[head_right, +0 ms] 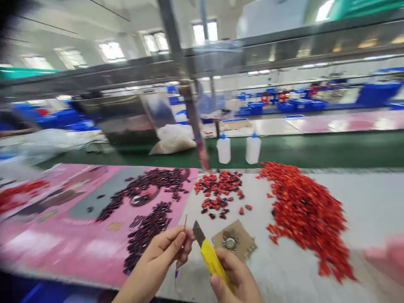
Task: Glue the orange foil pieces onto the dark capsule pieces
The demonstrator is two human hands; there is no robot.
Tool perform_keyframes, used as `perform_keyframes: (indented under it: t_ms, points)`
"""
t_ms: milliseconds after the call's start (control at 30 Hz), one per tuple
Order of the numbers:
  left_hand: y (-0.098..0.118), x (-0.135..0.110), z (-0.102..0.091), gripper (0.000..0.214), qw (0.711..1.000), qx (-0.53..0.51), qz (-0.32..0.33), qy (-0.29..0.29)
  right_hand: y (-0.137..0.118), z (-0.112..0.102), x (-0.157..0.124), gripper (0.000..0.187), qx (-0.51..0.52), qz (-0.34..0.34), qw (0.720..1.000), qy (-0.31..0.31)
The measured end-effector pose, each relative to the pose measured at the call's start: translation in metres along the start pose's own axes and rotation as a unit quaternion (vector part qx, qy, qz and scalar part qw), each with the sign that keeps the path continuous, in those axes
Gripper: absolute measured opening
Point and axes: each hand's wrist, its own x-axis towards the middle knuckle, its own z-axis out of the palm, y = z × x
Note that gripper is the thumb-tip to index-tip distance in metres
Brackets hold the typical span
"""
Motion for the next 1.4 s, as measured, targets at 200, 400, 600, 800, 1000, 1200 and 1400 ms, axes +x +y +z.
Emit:
perform_keyframes:
  t_ms: [200,400,600,800,1000,1200,1400]
  points:
    - [-0.014,0.005,0.035,0.049,0.964,0.192,-0.017,-0.184,-0.021,-0.029,-0.038,0.041,-0.146,-0.067,0.982,0.101]
    - [-0.022,-0.014,0.107,0.026,0.884,0.308,0.097,-0.338,-0.035,-0.06,-0.111,0.027,-0.197,-0.016,0.966,0.166]
    - [-0.037,-0.047,0.176,0.033,0.809,0.328,0.106,-0.476,-0.04,-0.071,-0.185,0.051,-0.246,0.014,0.913,0.324]
    - [-0.059,-0.095,0.217,0.038,0.767,0.321,0.051,-0.554,-0.024,-0.084,-0.241,0.064,-0.348,0.029,0.803,0.483]
    - [-0.099,-0.112,0.24,0.049,0.732,0.326,-0.031,-0.598,-0.006,-0.153,-0.329,0.069,-0.289,0.107,0.68,0.665]
    - [-0.12,-0.111,0.272,0.05,0.74,0.299,-0.068,-0.599,0.002,-0.112,-0.327,0.059,-0.307,0.118,0.71,0.623]
    - [-0.119,-0.126,0.27,0.047,0.734,0.272,-0.129,-0.609,0.009,-0.11,-0.297,0.025,-0.332,0.203,0.732,0.559]
